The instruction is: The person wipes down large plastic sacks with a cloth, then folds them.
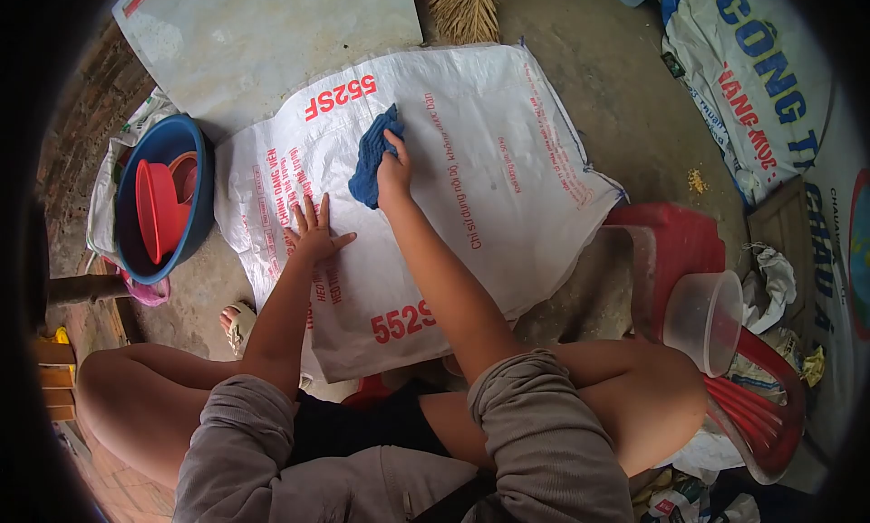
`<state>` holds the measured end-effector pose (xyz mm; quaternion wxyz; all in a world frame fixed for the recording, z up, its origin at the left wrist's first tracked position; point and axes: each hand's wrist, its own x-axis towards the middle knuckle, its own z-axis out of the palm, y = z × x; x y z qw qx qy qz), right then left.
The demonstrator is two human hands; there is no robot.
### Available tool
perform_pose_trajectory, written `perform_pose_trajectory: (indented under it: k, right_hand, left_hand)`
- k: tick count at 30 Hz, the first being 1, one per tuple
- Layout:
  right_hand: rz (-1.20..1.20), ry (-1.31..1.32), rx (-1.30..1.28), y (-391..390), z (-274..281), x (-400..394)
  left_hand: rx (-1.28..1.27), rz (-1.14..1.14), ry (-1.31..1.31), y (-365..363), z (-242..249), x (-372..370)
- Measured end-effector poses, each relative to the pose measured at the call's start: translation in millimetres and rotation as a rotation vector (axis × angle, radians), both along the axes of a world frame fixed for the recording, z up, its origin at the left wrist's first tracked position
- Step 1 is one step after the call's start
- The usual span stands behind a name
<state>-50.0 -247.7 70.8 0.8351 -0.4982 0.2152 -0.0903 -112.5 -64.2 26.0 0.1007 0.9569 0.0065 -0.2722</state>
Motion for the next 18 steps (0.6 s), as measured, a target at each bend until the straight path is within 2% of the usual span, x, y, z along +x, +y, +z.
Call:
perform_pose_trajectory:
  k: [1,3,5,7,8,9,10,11,12,13,15,17,18]
  right_hand:
    - [0.074,0.065,0.129,9.8,2.1,-4.4]
    - [0.183,0.165,0.173,21.4,6.9,-12.7]
    - [0.213,0.186,0.166,25.2,0.7,-16.2]
    - [0.189,0.297,-0.012,24.1,8.7,-22.3]
    - [0.183,0.226,0.07,21.2,-6.9,-17.0]
    - [0.189,0.226,0.069,19.3,-21.7,-9.8]
    - [0.149,0.172,0.117,18.1,-24.2,-5.2]
    - [0.109,0.118,0.166,18.3,-21.0,-4.3]
    - [0.153,0.102,0.152,18.6,-17.7,-3.7]
    - [0.157,0.098,0.153,24.4,-1.7,-5.0]
    - [0.284,0.272,0.332,36.7,36.0,-14.2]
    - [0.46,0.239,0.346,58.7,44.7,-22.4]
    - [0.516,0.166,0.293,69.1,50.4,-29.8]
  left_hand:
    - [0.0,0.001,-0.003,-1.2,3.2,0.7]
    - [-0.026,0.032,0.037,-2.2,9.0,2.5]
    - [-0.006,0.024,0.078,1.2,2.2,12.4]
    - [-0.011,0.003,0.124,6.8,-19.8,26.9]
    - [-0.061,0.031,0.19,3.6,-1.1,34.6]
    - [-0.156,0.016,0.175,16.7,-6.8,43.8]
    - [-0.516,0.17,0.204,32.7,-6.3,54.2]
    - [-0.876,0.324,0.226,37.5,19.3,54.7]
    - [-0.918,0.463,0.142,33.4,42.2,50.3]
    - [-0.917,0.465,0.137,26.6,69.1,42.2]
    - [-0.999,0.451,-0.03,17.3,103.3,28.7]
    - [-1.312,0.511,0.129,12.1,120.1,21.5]
    - [-1.368,0.452,-0.005,12.8,99.8,28.2]
